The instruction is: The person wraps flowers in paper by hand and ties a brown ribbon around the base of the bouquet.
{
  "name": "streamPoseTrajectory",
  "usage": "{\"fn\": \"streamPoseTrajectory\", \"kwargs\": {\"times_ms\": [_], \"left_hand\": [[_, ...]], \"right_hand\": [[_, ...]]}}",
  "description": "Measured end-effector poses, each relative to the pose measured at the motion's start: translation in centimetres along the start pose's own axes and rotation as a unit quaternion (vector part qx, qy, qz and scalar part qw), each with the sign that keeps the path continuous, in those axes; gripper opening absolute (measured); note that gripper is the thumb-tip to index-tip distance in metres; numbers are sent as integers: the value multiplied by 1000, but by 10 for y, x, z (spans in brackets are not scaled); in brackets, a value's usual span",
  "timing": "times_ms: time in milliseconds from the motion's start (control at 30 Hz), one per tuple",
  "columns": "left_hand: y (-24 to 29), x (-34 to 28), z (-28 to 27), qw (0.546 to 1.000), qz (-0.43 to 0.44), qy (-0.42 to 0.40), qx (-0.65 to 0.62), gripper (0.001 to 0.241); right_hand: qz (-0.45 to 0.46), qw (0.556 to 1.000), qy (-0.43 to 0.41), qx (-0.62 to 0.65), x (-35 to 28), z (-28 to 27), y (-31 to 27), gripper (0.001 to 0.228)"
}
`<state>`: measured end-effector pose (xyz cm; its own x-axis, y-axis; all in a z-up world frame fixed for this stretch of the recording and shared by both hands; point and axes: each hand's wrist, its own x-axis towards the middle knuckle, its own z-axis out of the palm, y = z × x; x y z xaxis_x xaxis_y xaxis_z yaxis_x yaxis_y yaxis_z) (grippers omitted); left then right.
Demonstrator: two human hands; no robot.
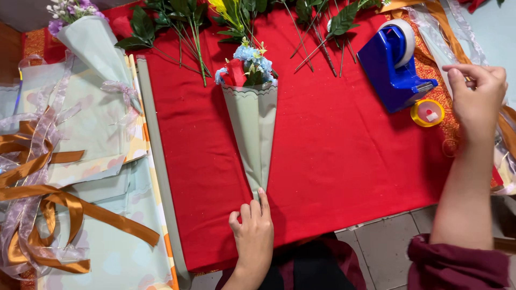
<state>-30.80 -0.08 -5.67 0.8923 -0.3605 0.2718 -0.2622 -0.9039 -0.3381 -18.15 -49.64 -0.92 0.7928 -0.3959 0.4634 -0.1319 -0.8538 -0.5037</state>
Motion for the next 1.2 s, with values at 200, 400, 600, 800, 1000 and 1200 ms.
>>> {"fn": "streamPoseTrajectory", "kwargs": {"times_ms": [200,400,600,800,1000,1200], "left_hand": [[0,-1,3,1000,0,6,0,55],[0,-1,0,1000,5,-1,13,57],[3,-3,5,1000,3,0,8,56],[3,-3,4,1000,5,-6,3,55],[2,-3,4,1000,9,-13,5,57],[2,-2,3,1000,9,-12,10,56]], "right_hand": [[81,960,-236,127,30,-16,-15,21],[238,933,-249,105,47,-10,-36,27],[260,917,-277,125,60,-7,-28,24],[242,931,-256,93,63,-6,-8,26],[253,937,-228,82,49,-25,-28,34],[270,925,-244,106,23,-35,-24,28]]}}
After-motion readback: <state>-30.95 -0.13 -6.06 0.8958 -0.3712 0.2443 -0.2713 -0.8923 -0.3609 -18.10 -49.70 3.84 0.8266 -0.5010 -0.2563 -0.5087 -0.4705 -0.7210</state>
